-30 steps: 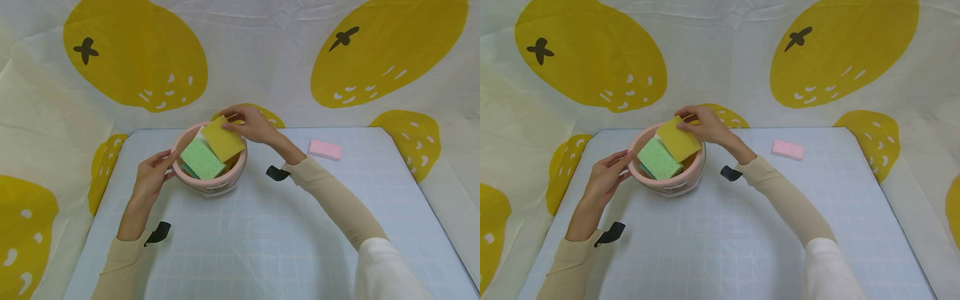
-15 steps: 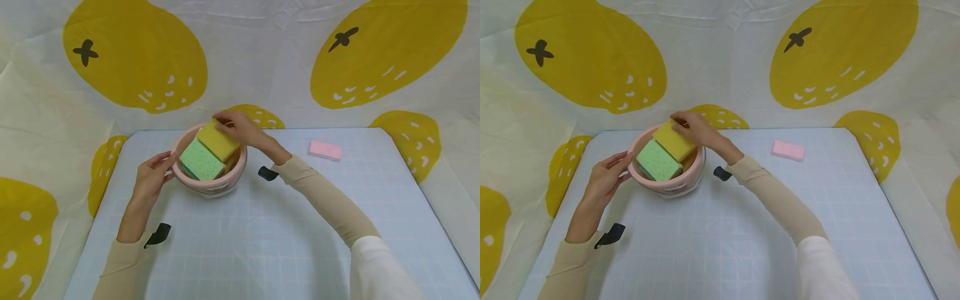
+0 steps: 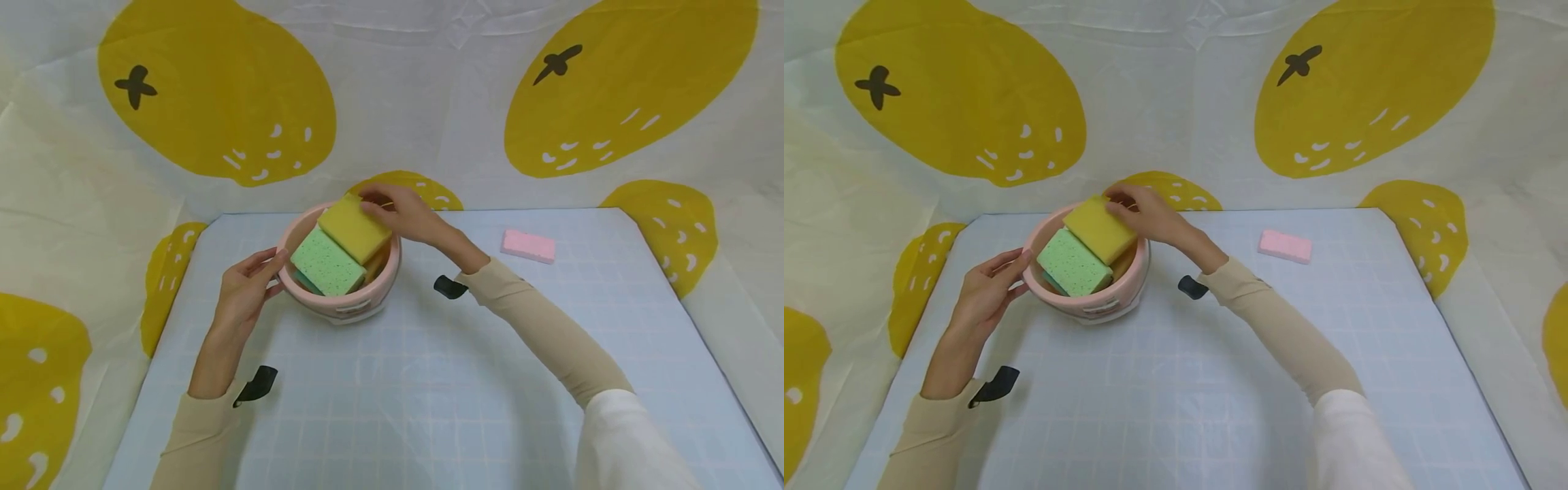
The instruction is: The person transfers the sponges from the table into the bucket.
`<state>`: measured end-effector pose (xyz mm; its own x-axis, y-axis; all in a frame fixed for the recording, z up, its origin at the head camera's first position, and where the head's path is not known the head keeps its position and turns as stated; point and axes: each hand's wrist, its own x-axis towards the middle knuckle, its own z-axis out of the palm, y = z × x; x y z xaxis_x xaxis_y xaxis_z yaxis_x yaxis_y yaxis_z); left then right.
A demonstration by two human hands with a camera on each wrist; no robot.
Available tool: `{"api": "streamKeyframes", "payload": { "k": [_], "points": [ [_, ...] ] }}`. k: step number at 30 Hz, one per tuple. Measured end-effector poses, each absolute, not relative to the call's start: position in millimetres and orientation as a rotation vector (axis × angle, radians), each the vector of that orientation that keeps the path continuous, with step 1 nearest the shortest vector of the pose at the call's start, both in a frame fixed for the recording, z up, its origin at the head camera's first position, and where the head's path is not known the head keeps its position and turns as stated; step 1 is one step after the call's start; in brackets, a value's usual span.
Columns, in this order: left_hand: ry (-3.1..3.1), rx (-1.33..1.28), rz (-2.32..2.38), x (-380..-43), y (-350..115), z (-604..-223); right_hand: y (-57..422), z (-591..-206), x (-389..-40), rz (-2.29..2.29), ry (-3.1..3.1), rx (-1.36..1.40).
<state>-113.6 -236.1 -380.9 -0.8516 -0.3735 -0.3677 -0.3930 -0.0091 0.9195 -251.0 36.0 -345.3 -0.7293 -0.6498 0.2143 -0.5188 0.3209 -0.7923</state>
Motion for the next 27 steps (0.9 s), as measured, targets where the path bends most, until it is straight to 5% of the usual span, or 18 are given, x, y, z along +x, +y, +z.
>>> {"api": "streamKeyframes", "payload": {
  "k": [27],
  "points": [
    [2.189, -0.854, 2.071, -113.8, -235.6, -381.8, 131.8, -364.0, -257.7, -1.484, 2.528, -0.890]
  ]
}}
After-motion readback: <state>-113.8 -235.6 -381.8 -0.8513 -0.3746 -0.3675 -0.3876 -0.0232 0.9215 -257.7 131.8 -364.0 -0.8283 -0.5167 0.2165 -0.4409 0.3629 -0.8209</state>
